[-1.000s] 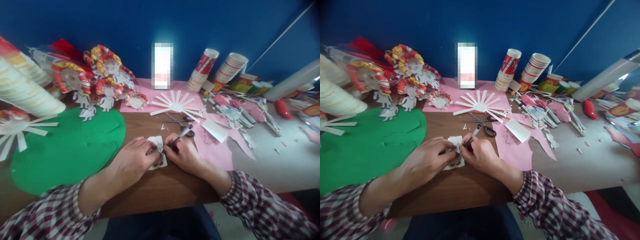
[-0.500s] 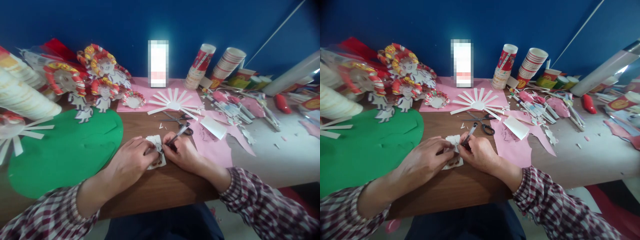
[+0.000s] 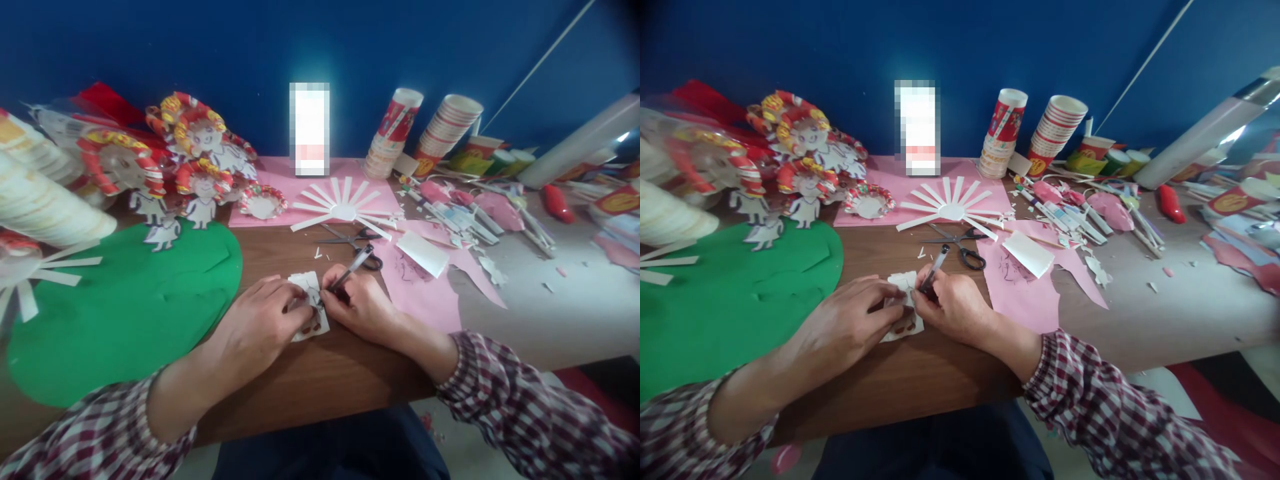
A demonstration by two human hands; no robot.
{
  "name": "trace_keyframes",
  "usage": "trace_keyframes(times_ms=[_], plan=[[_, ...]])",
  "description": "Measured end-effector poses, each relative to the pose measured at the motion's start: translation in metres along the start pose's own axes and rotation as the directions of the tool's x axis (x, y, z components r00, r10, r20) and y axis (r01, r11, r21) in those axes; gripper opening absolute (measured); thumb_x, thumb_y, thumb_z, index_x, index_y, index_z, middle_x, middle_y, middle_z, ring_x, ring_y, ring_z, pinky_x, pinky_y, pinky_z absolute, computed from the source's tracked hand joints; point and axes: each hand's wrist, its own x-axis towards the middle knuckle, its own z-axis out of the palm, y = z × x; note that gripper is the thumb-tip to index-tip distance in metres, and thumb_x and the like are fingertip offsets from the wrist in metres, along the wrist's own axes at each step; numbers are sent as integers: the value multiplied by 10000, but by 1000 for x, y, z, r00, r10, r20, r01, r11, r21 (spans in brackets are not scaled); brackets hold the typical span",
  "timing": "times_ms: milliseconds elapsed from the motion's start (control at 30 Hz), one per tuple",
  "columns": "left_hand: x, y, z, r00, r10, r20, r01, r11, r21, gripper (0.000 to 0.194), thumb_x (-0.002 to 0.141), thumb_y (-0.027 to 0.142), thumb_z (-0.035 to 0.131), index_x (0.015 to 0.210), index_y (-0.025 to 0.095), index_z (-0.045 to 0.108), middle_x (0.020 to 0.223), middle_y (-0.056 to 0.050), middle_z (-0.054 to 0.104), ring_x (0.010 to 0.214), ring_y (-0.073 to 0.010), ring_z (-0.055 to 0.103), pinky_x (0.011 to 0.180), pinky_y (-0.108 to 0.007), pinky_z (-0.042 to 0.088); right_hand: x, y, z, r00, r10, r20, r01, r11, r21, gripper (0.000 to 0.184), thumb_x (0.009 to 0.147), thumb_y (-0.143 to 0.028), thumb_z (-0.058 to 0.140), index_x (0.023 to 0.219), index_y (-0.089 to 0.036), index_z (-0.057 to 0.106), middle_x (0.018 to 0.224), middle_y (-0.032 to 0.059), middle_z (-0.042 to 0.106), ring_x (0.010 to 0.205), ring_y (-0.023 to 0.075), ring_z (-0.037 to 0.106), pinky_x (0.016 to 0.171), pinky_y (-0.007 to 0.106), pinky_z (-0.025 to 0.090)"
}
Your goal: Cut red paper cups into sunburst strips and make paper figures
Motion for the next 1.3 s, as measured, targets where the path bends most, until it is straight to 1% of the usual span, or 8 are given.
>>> trace_keyframes(times_ms=[133, 433, 633, 867, 1033, 1300], plan=[[0, 0, 1, 1000, 3, -15, -2, 1000, 10, 170, 886, 199, 517, 976, 213, 660, 956, -76, 600, 936, -236, 547, 869, -430, 468, 0, 0, 0, 1000, 6, 14, -6, 1000, 3, 24, 835, -204, 557, 838, -195, 535, 661, -6, 590, 593, 140, 572, 599, 232, 426], [1, 0, -1, 1000, -3, -9, 3, 1000, 8, 164, 883, 187, 517, 957, 212, 662, 947, -78, 603, 914, -238, 539, 836, -422, 474, -2, 1, 0, 1000, 1, 10, -1, 1000, 21, 29, 834, -210, 556, 834, -197, 530, 655, -13, 584, 581, 131, 564, 581, 222, 420], [1, 1, 0, 1000, -11, -1, 11, 1000, 6, 177, 886, 189, 513, 969, 221, 666, 948, -76, 604, 928, -232, 542, 870, -432, 465, -1, -1, 0, 1000, 8, 7, -8, 1000, 16, 25, 825, -208, 555, 819, -194, 536, 646, -12, 584, 585, 135, 569, 582, 226, 418], [1, 1, -2, 1000, -15, 9, 15, 1000, 8, 169, 885, 184, 509, 953, 209, 662, 933, -77, 598, 916, -235, 535, 842, -423, 470, 0, -4, -3, 999, 25, 30, -25, 1000, 11, 14, 822, -201, 548, 822, -187, 545, 628, -14, 576, 556, 133, 565, 559, 225, 410], [2, 2, -4, 999, -15, 31, 14, 1000, 4, 182, 896, 189, 494, 968, 211, 660, 937, -78, 598, 920, -234, 529, 848, -423, 465, 0, -5, -4, 999, 35, 20, -35, 999, 1, 23, 820, -204, 561, 833, -190, 549, 647, -12, 593, 569, 133, 567, 577, 227, 411], [2, 1, -1, 1000, -10, 7, 10, 1000, 20, 163, 891, 210, 515, 954, 220, 665, 938, -70, 600, 894, -224, 526, 836, -404, 458, -1, -3, -4, 1000, 14, 22, -14, 1000, -10, 22, 823, -203, 567, 827, -189, 551, 650, -16, 598, 572, 124, 564, 572, 216, 402]])
